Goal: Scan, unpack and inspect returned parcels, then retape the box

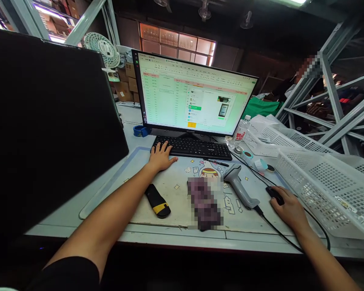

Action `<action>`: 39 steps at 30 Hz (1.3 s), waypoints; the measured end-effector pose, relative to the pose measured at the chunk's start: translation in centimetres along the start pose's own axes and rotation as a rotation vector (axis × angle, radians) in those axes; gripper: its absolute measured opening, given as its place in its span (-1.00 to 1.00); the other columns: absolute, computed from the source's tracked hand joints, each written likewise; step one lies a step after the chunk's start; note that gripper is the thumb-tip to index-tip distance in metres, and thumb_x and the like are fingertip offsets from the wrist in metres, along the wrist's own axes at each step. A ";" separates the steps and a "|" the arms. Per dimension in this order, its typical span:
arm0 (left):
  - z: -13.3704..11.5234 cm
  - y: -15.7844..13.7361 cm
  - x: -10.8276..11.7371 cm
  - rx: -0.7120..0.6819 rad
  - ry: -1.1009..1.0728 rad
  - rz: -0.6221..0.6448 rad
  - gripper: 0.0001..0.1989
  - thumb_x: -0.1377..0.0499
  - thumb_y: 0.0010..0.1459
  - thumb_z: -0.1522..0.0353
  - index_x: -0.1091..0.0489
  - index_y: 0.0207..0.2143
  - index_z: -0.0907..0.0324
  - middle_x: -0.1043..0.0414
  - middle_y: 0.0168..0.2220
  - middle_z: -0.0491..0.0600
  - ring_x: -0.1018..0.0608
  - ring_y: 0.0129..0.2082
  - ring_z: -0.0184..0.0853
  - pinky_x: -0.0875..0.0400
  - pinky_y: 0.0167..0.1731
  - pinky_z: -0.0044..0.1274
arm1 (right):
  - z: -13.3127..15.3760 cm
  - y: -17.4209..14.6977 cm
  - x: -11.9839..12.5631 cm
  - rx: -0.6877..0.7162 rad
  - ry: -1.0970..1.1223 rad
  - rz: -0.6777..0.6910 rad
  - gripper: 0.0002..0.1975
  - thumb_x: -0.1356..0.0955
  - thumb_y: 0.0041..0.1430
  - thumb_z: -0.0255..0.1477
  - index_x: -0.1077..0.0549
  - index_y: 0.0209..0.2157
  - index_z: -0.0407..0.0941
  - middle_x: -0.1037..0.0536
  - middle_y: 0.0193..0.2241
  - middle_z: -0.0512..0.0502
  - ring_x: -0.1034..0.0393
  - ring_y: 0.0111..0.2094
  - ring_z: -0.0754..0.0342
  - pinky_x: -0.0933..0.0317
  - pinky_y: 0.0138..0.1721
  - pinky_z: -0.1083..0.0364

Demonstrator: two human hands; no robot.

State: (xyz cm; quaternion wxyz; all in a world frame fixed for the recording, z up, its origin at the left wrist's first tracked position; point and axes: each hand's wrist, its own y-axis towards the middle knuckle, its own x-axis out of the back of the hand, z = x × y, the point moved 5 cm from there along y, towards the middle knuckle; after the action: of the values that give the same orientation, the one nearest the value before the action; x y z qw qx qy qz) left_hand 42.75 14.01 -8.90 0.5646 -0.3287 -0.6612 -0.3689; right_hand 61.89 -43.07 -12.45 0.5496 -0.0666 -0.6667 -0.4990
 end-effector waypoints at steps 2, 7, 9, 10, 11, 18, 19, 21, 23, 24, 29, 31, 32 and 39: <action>0.0 0.0 0.0 0.001 0.000 -0.007 -0.15 0.05 0.44 -0.13 -0.07 0.58 0.12 0.28 0.63 0.01 0.11 0.59 0.16 0.11 0.52 -0.01 | 0.0 0.0 0.1 -0.011 -0.010 -0.009 -0.56 -0.30 0.31 -0.29 -0.54 0.16 -0.06 -0.59 0.16 -0.22 -0.54 0.13 -0.22 -0.40 0.24 -0.21; 0.2 0.3 -0.3 -0.002 0.003 -0.014 -0.15 0.05 0.44 -0.15 -0.06 0.58 0.11 0.28 0.63 0.01 0.11 0.59 0.16 0.11 0.52 -0.01 | 0.1 0.0 0.1 0.004 -0.019 -0.009 -0.57 -0.30 0.31 -0.30 -0.55 0.15 -0.05 -0.59 0.17 -0.20 -0.54 0.13 -0.21 -0.40 0.25 -0.21; 0.2 0.3 -0.3 -0.002 0.006 -0.010 -0.14 0.05 0.43 -0.15 -0.06 0.59 0.11 0.28 0.63 0.01 0.12 0.59 0.16 0.11 0.52 -0.01 | 0.1 -0.1 0.1 0.006 -0.022 -0.011 -0.56 -0.29 0.31 -0.29 -0.56 0.15 -0.06 -0.59 0.17 -0.21 -0.54 0.13 -0.22 -0.41 0.23 -0.21; 0.2 0.3 -0.3 -0.001 0.007 -0.008 -0.14 0.06 0.44 -0.14 -0.05 0.59 0.11 0.29 0.63 0.01 0.12 0.59 0.17 0.11 0.52 -0.01 | 0.1 -0.1 0.1 0.005 -0.025 -0.013 -0.55 -0.29 0.31 -0.28 -0.56 0.14 -0.07 -0.59 0.17 -0.22 -0.54 0.12 -0.22 -0.42 0.22 -0.21; 0.2 0.3 -0.3 -0.001 0.008 -0.006 -0.14 0.06 0.44 -0.14 -0.05 0.59 0.11 0.29 0.63 0.01 0.12 0.59 0.17 0.10 0.52 0.00 | 0.1 -0.1 0.2 0.003 -0.028 -0.013 -0.56 -0.29 0.31 -0.27 -0.56 0.14 -0.08 -0.59 0.17 -0.21 -0.55 0.11 -0.22 -0.43 0.20 -0.20; 0.1 0.2 -0.3 -0.002 0.007 -0.011 -0.15 0.06 0.43 -0.14 -0.06 0.59 0.10 0.28 0.63 0.01 0.11 0.59 0.17 0.10 0.52 -0.02 | 0.4 0.0 0.5 -0.015 -0.051 -0.015 -0.58 -0.29 0.32 -0.24 -0.59 0.11 -0.04 -0.61 0.15 -0.15 -0.57 0.07 -0.22 -0.49 0.05 -0.17; 0.1 0.2 -0.3 -0.003 0.008 -0.009 -0.15 0.06 0.43 -0.14 -0.05 0.59 0.10 0.28 0.63 0.01 0.11 0.59 0.16 0.10 0.52 -0.02 | 0.4 0.0 0.5 -0.012 -0.056 -0.019 -0.58 -0.29 0.31 -0.25 -0.58 0.10 -0.04 -0.61 0.14 -0.16 -0.57 0.07 -0.21 -0.49 0.06 -0.17; 0.2 0.3 -0.4 -0.006 0.009 -0.007 -0.14 0.07 0.44 -0.14 -0.05 0.59 0.10 0.29 0.63 0.01 0.11 0.59 0.16 0.11 0.52 -0.02 | 0.5 0.1 0.5 -0.013 -0.071 -0.026 -0.58 -0.29 0.31 -0.26 -0.58 0.10 -0.04 -0.61 0.14 -0.16 -0.57 0.06 -0.21 -0.48 0.08 -0.16; 0.3 0.4 -0.5 -0.005 0.010 -0.007 -0.14 0.08 0.44 -0.14 -0.04 0.59 0.11 0.29 0.63 0.01 0.11 0.59 0.16 0.11 0.52 -0.02 | 0.4 0.1 0.5 -0.027 -0.094 -0.028 -0.58 -0.29 0.31 -0.27 -0.58 0.10 -0.05 -0.61 0.14 -0.16 -0.57 0.06 -0.21 -0.48 0.07 -0.16; 0.3 0.4 -0.5 -0.005 0.010 -0.010 -0.14 0.08 0.44 -0.14 -0.04 0.59 0.11 0.29 0.63 0.01 0.11 0.59 0.16 0.11 0.52 -0.02 | 0.4 0.1 0.4 -0.036 -0.106 -0.027 -0.58 -0.28 0.31 -0.27 -0.58 0.11 -0.05 -0.61 0.15 -0.16 -0.57 0.05 -0.21 -0.48 0.06 -0.16; 0.3 0.3 -0.4 -0.009 0.018 -0.012 -0.15 0.08 0.45 -0.14 -0.04 0.59 0.12 0.28 0.63 0.01 0.10 0.59 0.17 0.10 0.52 -0.02 | 0.2 0.0 0.4 -0.056 -0.123 -0.023 -0.58 -0.29 0.30 -0.28 -0.59 0.11 -0.05 -0.60 0.16 -0.17 -0.56 0.06 -0.21 -0.48 0.05 -0.15; 0.3 0.3 -0.5 -0.008 0.019 -0.006 -0.15 0.07 0.45 -0.13 -0.04 0.59 0.12 0.28 0.63 0.01 0.10 0.59 0.17 0.10 0.52 -0.02 | 0.2 0.0 0.3 -0.050 -0.108 -0.025 -0.59 -0.30 0.30 -0.28 -0.59 0.10 -0.04 -0.60 0.15 -0.17 -0.56 0.06 -0.21 -0.48 0.05 -0.15; 0.3 0.3 -0.6 -0.008 0.018 -0.006 -0.16 0.06 0.45 -0.13 -0.05 0.59 0.13 0.27 0.63 0.02 0.09 0.59 0.17 0.09 0.52 -0.01 | 0.2 0.0 0.3 -0.045 -0.099 -0.026 -0.59 -0.30 0.30 -0.29 -0.59 0.10 -0.05 -0.60 0.15 -0.17 -0.56 0.05 -0.20 -0.48 0.06 -0.15; -0.9 -1.1 6.7 -0.091 -0.118 -0.349 -0.35 -0.07 0.46 0.07 -0.33 0.39 0.31 -0.29 0.44 0.12 -0.30 0.43 -0.04 -0.21 0.45 -0.26 | 0.9 0.2 0.5 -0.067 -0.070 -0.021 -0.57 -0.29 0.30 -0.32 -0.58 0.11 -0.10 -0.60 0.15 -0.22 -0.55 0.06 -0.21 -0.47 0.11 -0.17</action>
State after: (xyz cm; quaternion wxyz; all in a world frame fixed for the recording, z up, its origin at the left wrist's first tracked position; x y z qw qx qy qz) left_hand 41.32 12.82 -2.33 0.4367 -0.2551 -0.7228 -0.4709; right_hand 61.23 -42.52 -11.85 0.5182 -0.0952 -0.6690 -0.5242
